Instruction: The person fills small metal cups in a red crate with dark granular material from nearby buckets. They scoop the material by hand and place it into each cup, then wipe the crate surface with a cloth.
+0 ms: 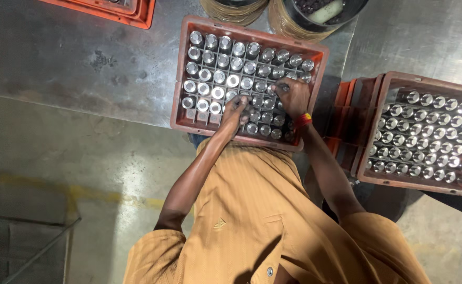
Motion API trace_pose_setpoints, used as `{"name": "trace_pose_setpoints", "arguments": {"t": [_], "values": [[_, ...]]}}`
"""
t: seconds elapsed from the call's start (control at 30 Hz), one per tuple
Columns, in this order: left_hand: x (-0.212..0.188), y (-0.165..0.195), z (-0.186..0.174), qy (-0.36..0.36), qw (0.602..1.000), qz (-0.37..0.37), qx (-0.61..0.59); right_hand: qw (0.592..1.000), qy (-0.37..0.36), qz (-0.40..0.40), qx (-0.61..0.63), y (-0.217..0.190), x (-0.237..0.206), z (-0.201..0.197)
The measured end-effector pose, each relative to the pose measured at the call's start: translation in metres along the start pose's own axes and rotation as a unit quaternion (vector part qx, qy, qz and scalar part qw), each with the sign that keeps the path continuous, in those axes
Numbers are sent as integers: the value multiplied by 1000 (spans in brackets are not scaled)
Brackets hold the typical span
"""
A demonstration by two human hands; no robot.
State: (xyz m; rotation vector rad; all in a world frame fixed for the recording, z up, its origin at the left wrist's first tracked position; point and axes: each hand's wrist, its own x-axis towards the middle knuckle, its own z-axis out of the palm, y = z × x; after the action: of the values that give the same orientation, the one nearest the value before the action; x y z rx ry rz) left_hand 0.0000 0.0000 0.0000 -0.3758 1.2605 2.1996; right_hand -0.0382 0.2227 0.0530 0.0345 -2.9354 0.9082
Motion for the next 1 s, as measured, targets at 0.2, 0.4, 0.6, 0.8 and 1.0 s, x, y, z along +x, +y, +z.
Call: {"name": "trace_pose_setpoints", "arguments": {"t": [0.2,0.4,0.6,0.8,1.0], "values": [[-2,26,21,1,994,13,104,966,-3,64,251,12,-27,35],[15,17,25,41,999,-23,17,718,-39,25,695,6,-46,35],[22,18,10,47,981,-44,-184,986,113,-94,78,27,11,6],[17,17,8,22,998,-13,-53,998,38,-40,19,23,44,7],[20,36,23,-20,999,-11,34,965,59,0,255,14,28,11]]}}
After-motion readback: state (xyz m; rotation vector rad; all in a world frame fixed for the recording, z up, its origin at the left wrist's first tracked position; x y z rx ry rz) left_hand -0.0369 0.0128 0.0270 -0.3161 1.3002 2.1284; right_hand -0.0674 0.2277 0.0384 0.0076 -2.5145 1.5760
